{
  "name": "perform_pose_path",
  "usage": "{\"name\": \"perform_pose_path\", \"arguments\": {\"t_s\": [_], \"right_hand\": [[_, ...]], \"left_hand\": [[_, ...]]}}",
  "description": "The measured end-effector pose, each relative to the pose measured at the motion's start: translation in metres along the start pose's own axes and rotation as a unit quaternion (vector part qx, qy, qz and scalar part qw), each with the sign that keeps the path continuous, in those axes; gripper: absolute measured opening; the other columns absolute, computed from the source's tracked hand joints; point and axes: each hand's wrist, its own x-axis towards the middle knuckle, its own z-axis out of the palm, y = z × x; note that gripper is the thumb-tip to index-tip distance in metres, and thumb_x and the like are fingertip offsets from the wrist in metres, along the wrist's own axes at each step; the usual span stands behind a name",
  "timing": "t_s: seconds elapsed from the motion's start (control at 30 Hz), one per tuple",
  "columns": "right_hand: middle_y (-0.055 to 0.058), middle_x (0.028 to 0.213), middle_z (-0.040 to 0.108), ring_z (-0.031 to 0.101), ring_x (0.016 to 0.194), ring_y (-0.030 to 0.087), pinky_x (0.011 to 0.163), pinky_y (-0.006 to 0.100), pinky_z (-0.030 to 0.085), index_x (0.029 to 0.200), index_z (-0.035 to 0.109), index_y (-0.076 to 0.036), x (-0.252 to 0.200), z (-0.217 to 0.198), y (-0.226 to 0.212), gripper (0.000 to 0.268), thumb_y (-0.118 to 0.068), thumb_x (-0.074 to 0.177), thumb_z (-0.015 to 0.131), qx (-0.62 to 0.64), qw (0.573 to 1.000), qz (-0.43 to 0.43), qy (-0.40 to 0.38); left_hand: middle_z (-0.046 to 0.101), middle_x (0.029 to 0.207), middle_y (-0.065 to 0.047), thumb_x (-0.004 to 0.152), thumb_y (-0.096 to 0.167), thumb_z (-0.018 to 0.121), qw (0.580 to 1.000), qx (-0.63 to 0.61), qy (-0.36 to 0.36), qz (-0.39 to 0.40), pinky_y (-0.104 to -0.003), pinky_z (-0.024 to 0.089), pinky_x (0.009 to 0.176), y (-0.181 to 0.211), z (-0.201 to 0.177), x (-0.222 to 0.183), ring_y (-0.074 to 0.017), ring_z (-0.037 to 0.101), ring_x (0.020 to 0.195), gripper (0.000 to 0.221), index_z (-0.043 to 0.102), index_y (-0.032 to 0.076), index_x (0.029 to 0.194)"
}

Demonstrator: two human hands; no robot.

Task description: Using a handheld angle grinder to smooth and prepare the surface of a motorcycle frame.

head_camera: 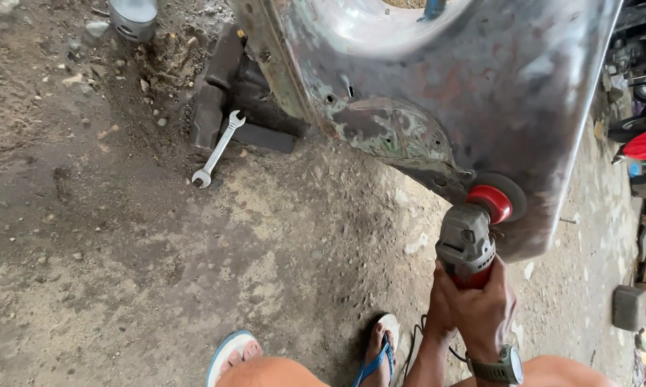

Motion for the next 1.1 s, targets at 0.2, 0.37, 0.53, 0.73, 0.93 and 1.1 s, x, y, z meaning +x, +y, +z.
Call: {"name": "perform_pose_path", "arguments": {"t_s": [0.2, 0.37, 0.53, 0.73, 0.93, 1.1], "right_hand": [[0.026, 0.102, 0.070, 0.068, 0.075, 0.032, 0.061, 0.038, 0.055, 0.132, 0.055, 0.014, -0.001, 0.003, 0.004, 0.081, -0.029, 0.071, 0.088, 0.008, 1.000, -0.008, 0.006], [0.026, 0.103, 0.070, 0.070, 0.076, 0.032, 0.061, 0.038, 0.058, 0.131, 0.054, 0.012, -0.001, 0.004, 0.007, 0.080, -0.030, 0.072, 0.087, 0.012, 1.000, -0.005, -0.008], [0.025, 0.098, 0.071, 0.067, 0.069, 0.031, 0.056, 0.037, 0.054, 0.131, 0.055, 0.013, 0.001, 0.001, 0.005, 0.083, -0.034, 0.071, 0.087, 0.005, 1.000, 0.006, -0.007], [0.027, 0.103, 0.070, 0.069, 0.077, 0.034, 0.063, 0.040, 0.056, 0.131, 0.056, 0.013, -0.001, 0.002, 0.002, 0.080, -0.030, 0.071, 0.088, 0.008, 1.000, -0.001, -0.007], [0.028, 0.099, 0.070, 0.067, 0.073, 0.034, 0.060, 0.039, 0.053, 0.131, 0.056, 0.015, -0.001, 0.000, 0.002, 0.080, -0.030, 0.073, 0.087, -0.005, 1.000, -0.001, 0.016], [0.025, 0.099, 0.070, 0.065, 0.073, 0.032, 0.062, 0.040, 0.052, 0.130, 0.058, 0.012, 0.006, -0.007, -0.008, 0.078, -0.026, 0.070, 0.088, 0.006, 1.000, 0.011, -0.004]], "left_hand": [[0.058, 0.147, -0.010, 0.108, 0.049, 0.015, 1.000, 0.018, -0.005, 0.010, -0.030, 0.047, 0.116, -0.001, -0.002, 0.001, -0.0186, 0.059, 0.131, 0.064, 0.045, 0.014, 0.152], [0.058, 0.146, -0.010, 0.109, 0.047, 0.015, 1.000, 0.024, -0.007, 0.015, -0.031, 0.047, 0.116, 0.003, -0.001, 0.002, -0.0189, 0.060, 0.131, 0.063, 0.045, 0.014, 0.152], [0.058, 0.145, -0.011, 0.109, 0.046, 0.016, 0.999, 0.036, -0.012, 0.024, -0.031, 0.048, 0.115, 0.006, 0.002, 0.005, -0.0197, 0.060, 0.130, 0.061, 0.045, 0.013, 0.152], [0.059, 0.144, -0.012, 0.110, 0.045, 0.017, 0.998, 0.047, -0.015, 0.038, -0.032, 0.049, 0.113, 0.011, 0.003, 0.001, -0.0204, 0.060, 0.129, 0.060, 0.045, 0.012, 0.151], [0.059, 0.143, -0.012, 0.110, 0.045, 0.018, 0.997, 0.061, -0.018, 0.043, -0.033, 0.049, 0.112, 0.013, 0.009, 0.006, -0.0212, 0.060, 0.128, 0.059, 0.045, 0.012, 0.151], [0.059, 0.142, -0.013, 0.110, 0.044, 0.019, 0.996, 0.068, -0.025, 0.053, -0.033, 0.050, 0.112, 0.016, 0.012, 0.005, -0.0217, 0.060, 0.127, 0.058, 0.045, 0.011, 0.151]]}}
